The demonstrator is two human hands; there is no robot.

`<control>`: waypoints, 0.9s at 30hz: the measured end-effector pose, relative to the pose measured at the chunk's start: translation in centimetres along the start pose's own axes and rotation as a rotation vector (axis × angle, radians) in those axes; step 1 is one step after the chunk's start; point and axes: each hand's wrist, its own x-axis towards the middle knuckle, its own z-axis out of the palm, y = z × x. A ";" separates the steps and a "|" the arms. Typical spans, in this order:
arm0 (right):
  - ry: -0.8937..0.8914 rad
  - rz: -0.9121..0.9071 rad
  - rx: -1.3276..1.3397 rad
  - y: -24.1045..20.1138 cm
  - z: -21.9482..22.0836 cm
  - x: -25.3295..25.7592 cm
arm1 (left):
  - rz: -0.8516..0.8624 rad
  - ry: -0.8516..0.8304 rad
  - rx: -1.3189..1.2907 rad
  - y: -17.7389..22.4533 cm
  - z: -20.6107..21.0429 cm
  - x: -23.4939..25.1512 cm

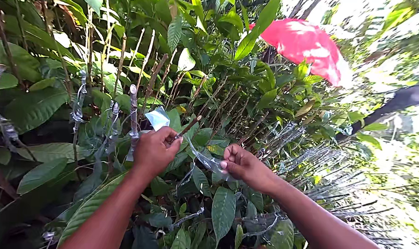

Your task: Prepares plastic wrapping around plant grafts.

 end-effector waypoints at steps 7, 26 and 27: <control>-0.082 0.072 -0.324 -0.7 -0.4 -0.6 | 0.000 -0.038 0.004 0.1 0.0 0.1; 0.114 -0.311 -1.098 -6.6 0.5 -0.9 | 0.361 -0.171 0.138 1.5 1.3 0.2; 0.095 -0.403 -1.002 -7.3 1.9 -1.8 | 0.359 -0.166 0.128 1.7 1.4 0.4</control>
